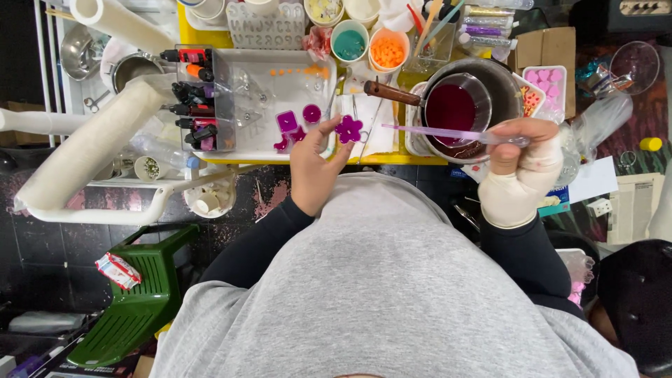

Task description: Pouring liquid wax into flower-shaped molds and organizing production supplies.

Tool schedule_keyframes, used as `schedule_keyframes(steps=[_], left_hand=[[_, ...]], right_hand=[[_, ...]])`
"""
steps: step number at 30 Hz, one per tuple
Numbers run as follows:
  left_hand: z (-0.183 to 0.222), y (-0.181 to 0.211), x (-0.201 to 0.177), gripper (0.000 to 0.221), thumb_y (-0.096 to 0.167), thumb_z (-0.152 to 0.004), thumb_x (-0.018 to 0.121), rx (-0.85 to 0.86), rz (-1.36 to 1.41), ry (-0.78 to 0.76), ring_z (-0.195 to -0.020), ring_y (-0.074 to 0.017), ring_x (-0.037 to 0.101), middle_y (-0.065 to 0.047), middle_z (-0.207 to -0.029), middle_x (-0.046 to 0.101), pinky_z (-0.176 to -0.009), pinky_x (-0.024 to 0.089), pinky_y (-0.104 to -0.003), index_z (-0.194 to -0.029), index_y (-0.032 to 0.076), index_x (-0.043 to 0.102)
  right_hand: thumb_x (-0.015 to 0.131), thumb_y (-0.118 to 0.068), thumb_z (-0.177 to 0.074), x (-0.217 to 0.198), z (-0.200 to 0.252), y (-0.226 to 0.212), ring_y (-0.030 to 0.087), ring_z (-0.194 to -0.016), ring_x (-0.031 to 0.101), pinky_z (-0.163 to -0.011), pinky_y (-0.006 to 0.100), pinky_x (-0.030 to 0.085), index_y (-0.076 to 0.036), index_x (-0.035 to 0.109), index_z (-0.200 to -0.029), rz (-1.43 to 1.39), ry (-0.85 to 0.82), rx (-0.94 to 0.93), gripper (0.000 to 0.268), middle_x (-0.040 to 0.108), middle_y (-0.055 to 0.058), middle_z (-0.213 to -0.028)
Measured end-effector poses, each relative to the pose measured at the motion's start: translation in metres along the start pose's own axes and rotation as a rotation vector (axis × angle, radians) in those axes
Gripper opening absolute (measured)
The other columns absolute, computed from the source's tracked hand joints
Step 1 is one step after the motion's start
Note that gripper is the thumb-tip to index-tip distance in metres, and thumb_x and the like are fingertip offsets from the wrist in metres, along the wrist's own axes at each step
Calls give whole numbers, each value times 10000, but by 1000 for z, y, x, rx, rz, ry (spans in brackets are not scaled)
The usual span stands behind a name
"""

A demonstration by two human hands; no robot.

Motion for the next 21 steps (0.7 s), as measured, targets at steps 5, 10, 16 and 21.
schedule_keyframes(steps=[5, 10, 16, 21], left_hand=[[-11, -17, -15, 441, 110, -910, 781, -80, -33, 54, -1086, -163, 718, -122, -1200, 752, -961, 545, -284, -1320, 14, 652], [-24, -32, -32, 455, 182, -896, 771, -242, -80, 70, -878, -149, 698, -47, -1206, 759, -794, 525, -298, -1325, 92, 650], [-39, -79, -46, 461, 295, -927, 759, -147, -406, 130, -1137, -186, 674, -30, -1277, 733, -1090, 214, -497, -1349, 158, 637], [-57, -106, -53, 457, 309, -919, 761, -152, -456, 147, -1190, -199, 655, -44, -1257, 712, -1042, 214, -504, -1331, 156, 632]], right_hand=[[686, -446, -1140, -24, -3, 12, 91, -791, 552, -719, 206, 427, -28, 545, -1178, 104, 100, -49, 444, 586, 30, -959], [657, -428, -1173, -58, -6, 17, 94, -824, 588, -736, 216, 479, -18, 521, -1180, 221, 191, -102, 431, 590, 35, -990], [641, -418, -1194, -93, 8, 28, 44, -725, 447, -666, 174, 376, -24, 522, -1179, 319, 254, -47, 412, 478, -25, -886], [598, -279, -1244, -90, 7, 33, 62, -801, 466, -717, 192, 384, 9, 531, -1191, 545, 209, -35, 300, 504, 4, -978]])
Point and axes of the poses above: each hand's wrist, its own z-axis away from the middle knuckle, its own x-axis out of the palm, y = z × x, the point moved 2 cm from there along -z, towards the middle knuckle
